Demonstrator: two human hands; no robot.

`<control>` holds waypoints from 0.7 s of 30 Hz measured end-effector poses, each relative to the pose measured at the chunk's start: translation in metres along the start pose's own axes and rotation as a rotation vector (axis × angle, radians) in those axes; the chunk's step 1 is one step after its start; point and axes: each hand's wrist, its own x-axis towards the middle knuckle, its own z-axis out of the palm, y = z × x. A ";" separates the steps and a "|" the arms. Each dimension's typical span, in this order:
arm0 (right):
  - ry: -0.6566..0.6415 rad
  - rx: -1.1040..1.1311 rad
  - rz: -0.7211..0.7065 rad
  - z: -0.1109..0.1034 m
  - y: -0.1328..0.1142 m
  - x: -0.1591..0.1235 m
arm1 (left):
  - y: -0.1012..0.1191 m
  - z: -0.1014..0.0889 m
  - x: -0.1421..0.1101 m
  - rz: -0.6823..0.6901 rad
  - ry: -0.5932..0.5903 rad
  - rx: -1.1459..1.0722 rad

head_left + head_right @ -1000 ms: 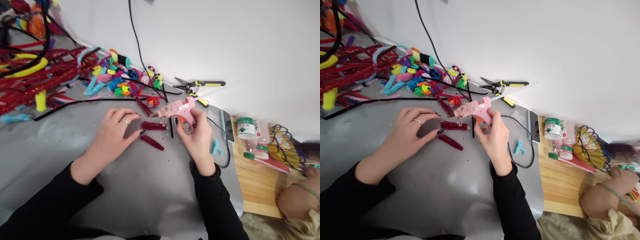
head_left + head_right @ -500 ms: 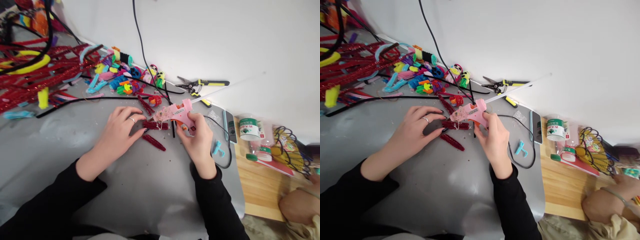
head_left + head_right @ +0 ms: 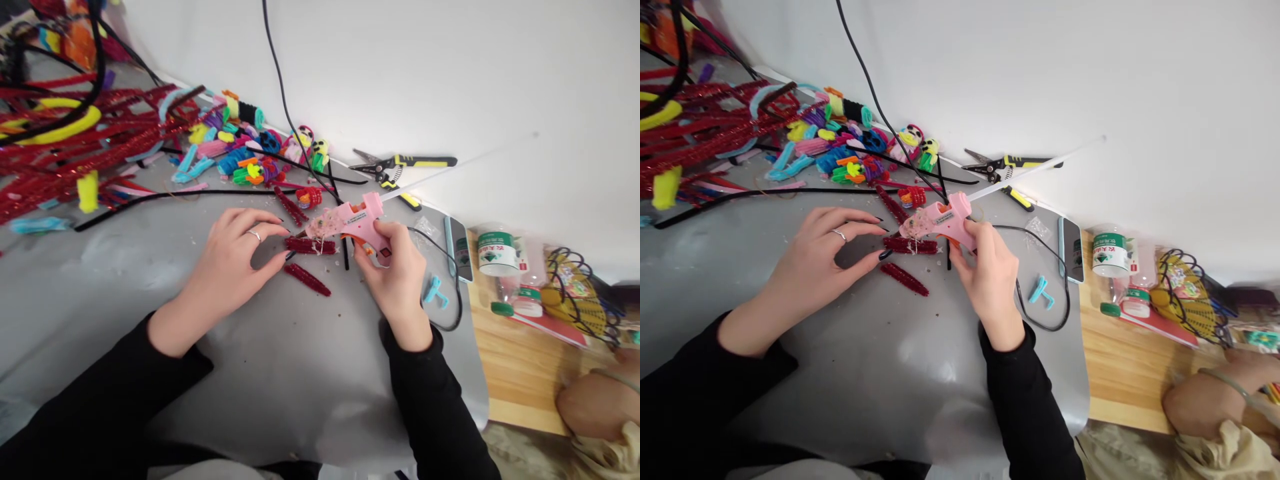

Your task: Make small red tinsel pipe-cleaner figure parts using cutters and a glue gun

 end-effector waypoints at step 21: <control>0.002 -0.023 0.066 -0.013 0.012 -0.004 | 0.000 -0.004 0.001 -0.023 0.060 0.048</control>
